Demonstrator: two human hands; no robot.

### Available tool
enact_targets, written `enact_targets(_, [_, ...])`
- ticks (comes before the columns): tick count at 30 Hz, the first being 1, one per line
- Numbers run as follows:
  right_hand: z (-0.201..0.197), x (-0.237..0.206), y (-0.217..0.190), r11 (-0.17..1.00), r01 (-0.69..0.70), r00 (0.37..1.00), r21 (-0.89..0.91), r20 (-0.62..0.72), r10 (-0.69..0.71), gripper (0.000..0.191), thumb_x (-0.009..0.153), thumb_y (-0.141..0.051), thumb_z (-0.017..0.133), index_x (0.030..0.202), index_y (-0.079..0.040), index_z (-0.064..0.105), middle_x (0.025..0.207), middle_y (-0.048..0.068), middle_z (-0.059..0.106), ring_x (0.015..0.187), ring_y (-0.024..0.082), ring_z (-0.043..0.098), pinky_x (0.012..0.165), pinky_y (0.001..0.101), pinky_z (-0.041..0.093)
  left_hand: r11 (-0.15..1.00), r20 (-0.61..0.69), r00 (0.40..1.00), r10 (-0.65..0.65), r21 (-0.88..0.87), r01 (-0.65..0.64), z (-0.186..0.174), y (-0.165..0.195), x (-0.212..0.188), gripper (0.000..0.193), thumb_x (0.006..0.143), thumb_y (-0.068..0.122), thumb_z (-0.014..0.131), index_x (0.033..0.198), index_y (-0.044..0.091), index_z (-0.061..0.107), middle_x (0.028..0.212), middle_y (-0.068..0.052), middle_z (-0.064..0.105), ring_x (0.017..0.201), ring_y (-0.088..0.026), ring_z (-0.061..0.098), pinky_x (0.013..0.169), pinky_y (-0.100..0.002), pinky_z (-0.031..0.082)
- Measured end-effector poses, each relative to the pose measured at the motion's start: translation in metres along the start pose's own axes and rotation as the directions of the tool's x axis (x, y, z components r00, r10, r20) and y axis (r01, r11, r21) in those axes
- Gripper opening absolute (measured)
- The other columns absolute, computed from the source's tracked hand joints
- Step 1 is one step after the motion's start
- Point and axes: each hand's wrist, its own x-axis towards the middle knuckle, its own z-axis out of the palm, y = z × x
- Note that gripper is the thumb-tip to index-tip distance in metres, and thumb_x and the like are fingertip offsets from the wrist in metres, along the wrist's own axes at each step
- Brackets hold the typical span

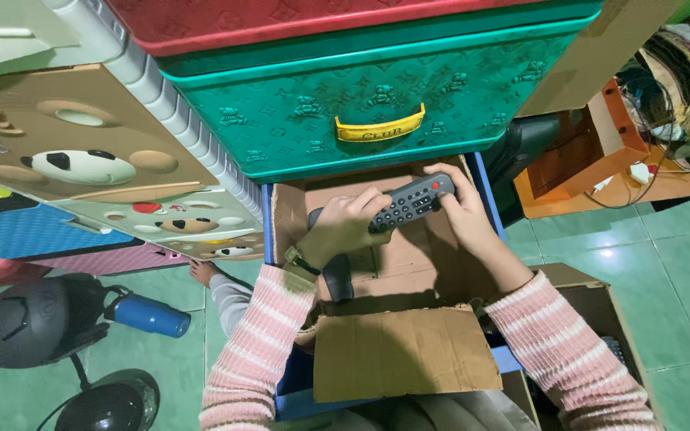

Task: The person removes remote controls and small electronic devices from a plastic drawer and places them into a cardboard box on the floor, then rearranges the items between the drawer and the box, handling each device one at a time.

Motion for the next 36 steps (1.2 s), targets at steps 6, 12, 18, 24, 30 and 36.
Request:
enact_targets(6, [-0.003,0.000,-0.002,0.997,-0.056,0.998,0.054,0.026,0.055,0.050,0.094,0.005,0.044,0.142,-0.006,0.054,0.127,0.004,0.058,0.118,0.012,0.054,0.106,0.0251,0.042,1.000,-0.020,1.000,-0.019,-0.020,0.019,0.001,0.000,-0.001,0.050,0.071,0.027,0.086,0.111,0.012,0.060,0.104,-0.007,0.066,0.078,-0.032,0.071,0.067,-0.042,0.057])
enact_targets(12, [0.002,-0.003,-0.002,1.000,0.012,1.000,-0.009,-0.006,-0.012,0.047,0.097,0.006,0.048,0.143,-0.006,0.052,0.127,0.003,0.057,0.117,0.011,0.054,0.104,0.0257,0.044,0.999,-0.047,0.999,-0.009,-0.038,0.008,-0.001,0.001,0.000,0.050,0.072,0.028,0.085,0.112,0.010,0.060,0.105,-0.008,0.067,0.080,-0.033,0.071,0.068,-0.042,0.058])
enact_targets(18, [-0.001,-0.002,-0.006,0.996,-0.033,0.998,0.081,0.057,0.028,0.053,0.096,0.006,0.046,0.148,-0.006,0.047,0.125,0.004,0.056,0.116,0.011,0.055,0.104,0.0270,0.047,0.999,-0.068,0.998,-0.008,-0.042,0.006,-0.003,0.002,0.000,0.048,0.074,0.026,0.084,0.112,0.011,0.061,0.104,-0.008,0.068,0.080,-0.032,0.071,0.069,-0.042,0.059])
enact_targets(24, [-0.008,-0.001,-0.010,0.988,-0.087,0.990,0.125,0.124,0.071,0.065,0.086,0.005,0.039,0.150,-0.007,0.046,0.126,0.002,0.055,0.117,0.011,0.053,0.104,0.0254,0.044,0.998,-0.053,0.998,-0.025,-0.053,0.022,-0.004,0.003,0.000,0.046,0.074,0.027,0.085,0.111,0.013,0.062,0.102,-0.006,0.070,0.079,-0.031,0.072,0.068,-0.041,0.059])
enact_targets(30, [-0.012,0.001,-0.011,0.997,-0.071,0.988,0.013,0.136,0.069,0.065,0.086,0.005,0.049,0.149,-0.010,0.045,0.118,0.001,0.053,0.107,0.010,0.053,0.097,0.0244,0.046,0.998,-0.034,0.999,0.008,-0.064,-0.010,-0.002,0.004,-0.001,0.047,0.078,0.029,0.084,0.115,0.011,0.062,0.106,-0.008,0.070,0.080,-0.032,0.072,0.069,-0.041,0.059])
enact_targets(36, [-0.013,0.000,-0.004,0.997,-0.073,0.995,-0.009,0.070,0.074,0.064,0.083,0.010,0.056,0.143,-0.010,0.049,0.111,0.000,0.054,0.101,0.008,0.056,0.089,0.0237,0.050,0.995,-0.003,0.999,-0.048,-0.091,0.048,-0.001,0.011,0.004,0.060,0.076,0.032,0.084,0.125,0.012,0.055,0.110,-0.013,0.071,0.084,-0.034,0.072,0.073,-0.044,0.059])
